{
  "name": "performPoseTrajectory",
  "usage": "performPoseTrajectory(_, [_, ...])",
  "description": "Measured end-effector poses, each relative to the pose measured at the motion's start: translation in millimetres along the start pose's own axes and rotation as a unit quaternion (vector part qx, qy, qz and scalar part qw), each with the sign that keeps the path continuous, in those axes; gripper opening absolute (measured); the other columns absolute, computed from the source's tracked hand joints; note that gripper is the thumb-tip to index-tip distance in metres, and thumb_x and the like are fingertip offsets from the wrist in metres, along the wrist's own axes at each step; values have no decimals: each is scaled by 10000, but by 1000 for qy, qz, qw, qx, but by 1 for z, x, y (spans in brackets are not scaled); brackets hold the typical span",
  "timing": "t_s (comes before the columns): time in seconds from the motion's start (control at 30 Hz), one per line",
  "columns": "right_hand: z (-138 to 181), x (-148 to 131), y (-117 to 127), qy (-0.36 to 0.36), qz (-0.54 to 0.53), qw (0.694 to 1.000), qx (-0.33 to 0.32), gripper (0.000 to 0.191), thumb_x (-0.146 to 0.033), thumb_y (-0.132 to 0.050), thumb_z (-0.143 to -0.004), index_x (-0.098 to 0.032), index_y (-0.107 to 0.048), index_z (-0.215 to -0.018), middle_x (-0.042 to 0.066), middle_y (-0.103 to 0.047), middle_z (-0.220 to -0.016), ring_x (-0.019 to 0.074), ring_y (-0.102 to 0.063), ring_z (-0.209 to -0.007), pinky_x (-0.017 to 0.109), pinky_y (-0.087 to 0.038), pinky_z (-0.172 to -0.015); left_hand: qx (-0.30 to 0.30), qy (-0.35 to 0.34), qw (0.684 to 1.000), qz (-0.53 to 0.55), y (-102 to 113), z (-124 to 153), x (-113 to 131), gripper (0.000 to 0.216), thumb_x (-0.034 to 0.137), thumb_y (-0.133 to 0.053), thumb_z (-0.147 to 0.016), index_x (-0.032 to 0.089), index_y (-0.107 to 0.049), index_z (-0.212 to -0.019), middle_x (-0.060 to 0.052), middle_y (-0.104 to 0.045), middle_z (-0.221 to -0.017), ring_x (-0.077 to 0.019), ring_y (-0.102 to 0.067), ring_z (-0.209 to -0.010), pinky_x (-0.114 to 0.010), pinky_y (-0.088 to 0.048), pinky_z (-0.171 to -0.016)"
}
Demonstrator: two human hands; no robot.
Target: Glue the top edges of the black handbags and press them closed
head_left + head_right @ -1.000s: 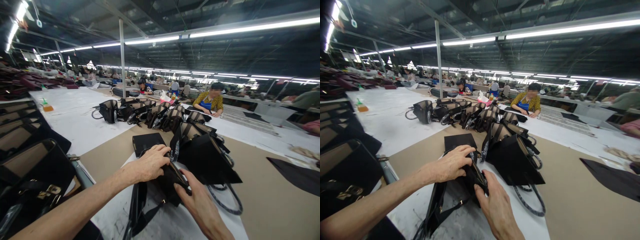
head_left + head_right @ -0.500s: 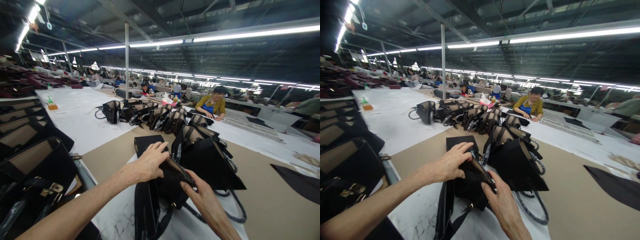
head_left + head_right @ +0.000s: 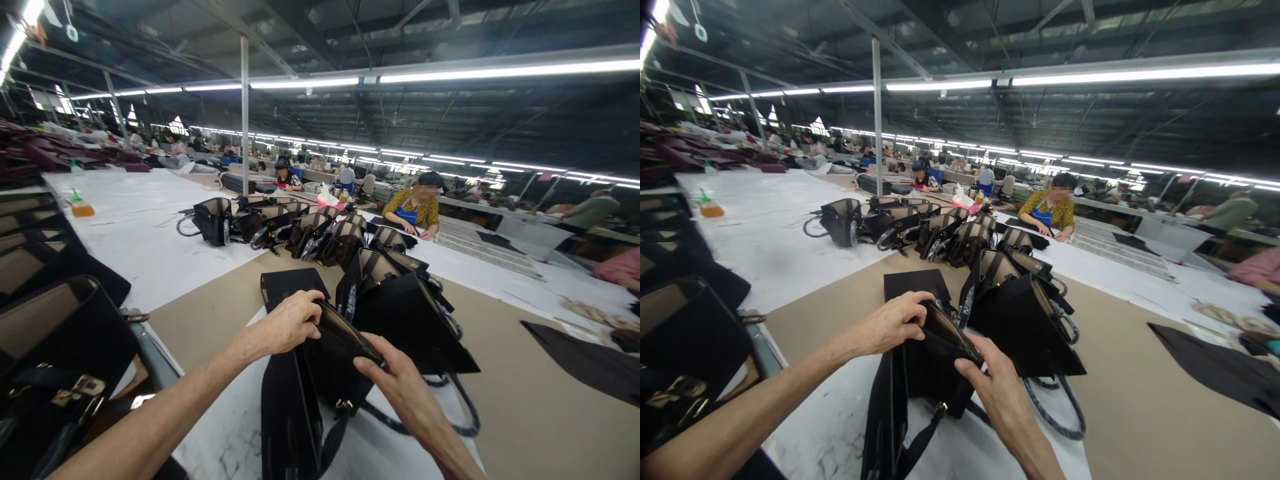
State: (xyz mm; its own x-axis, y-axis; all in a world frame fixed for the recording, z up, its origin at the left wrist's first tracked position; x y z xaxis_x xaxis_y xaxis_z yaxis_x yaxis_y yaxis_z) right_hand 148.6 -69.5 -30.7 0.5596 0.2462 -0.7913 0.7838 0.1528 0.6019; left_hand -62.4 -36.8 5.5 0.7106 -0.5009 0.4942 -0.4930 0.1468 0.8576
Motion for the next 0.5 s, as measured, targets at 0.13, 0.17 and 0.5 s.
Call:
performPoseTrajectory(0.13, [10,-3,-11,86,129,972,178,330,-260,-527,-770,-222,-494,-1096,73,-421,-1273,264,-421,-1133,431,-370,-927,18,-6,1000,-17,-3,3,2,120,168,-624,-716,165,-522,-653,-33,-439,-1292,-226,-429,-1128,-355,-364,-924])
performPoseTrajectory(0.17, [13,-5,-15,115,138,966,188,269,-244,-509,-784,-226,-499,-1052,73,-399,-1286,262,-398,-1156,440,-366,-933,23,-8,1000,-16,-3,4,2,122,166,-624,-717,166,-521,-651,-31,-430,-1300,-226,-416,-1143,-357,-356,-936])
performPoseTrajectory(0.5, [12,-18,-26,206,165,948,180,167,-150,-462,-827,-219,-523,-966,86,-321,-1342,283,-289,-1243,514,-315,-984,28,-25,999,14,-3,8,-3,118,161,-619,-719,171,-530,-643,-23,-392,-1331,-226,-343,-1221,-370,-311,-993])
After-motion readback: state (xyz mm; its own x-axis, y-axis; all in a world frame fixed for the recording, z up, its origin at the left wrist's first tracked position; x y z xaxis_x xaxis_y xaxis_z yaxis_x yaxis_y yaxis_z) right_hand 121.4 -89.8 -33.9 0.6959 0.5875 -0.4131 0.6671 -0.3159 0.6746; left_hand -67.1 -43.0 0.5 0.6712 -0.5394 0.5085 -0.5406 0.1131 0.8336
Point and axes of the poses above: each hand's wrist, its own z-axis away from the middle knuckle, its own y-axis out of the back of the hand, x = y × z, the point moved 2 cm from there along -z, towards the middle knuckle
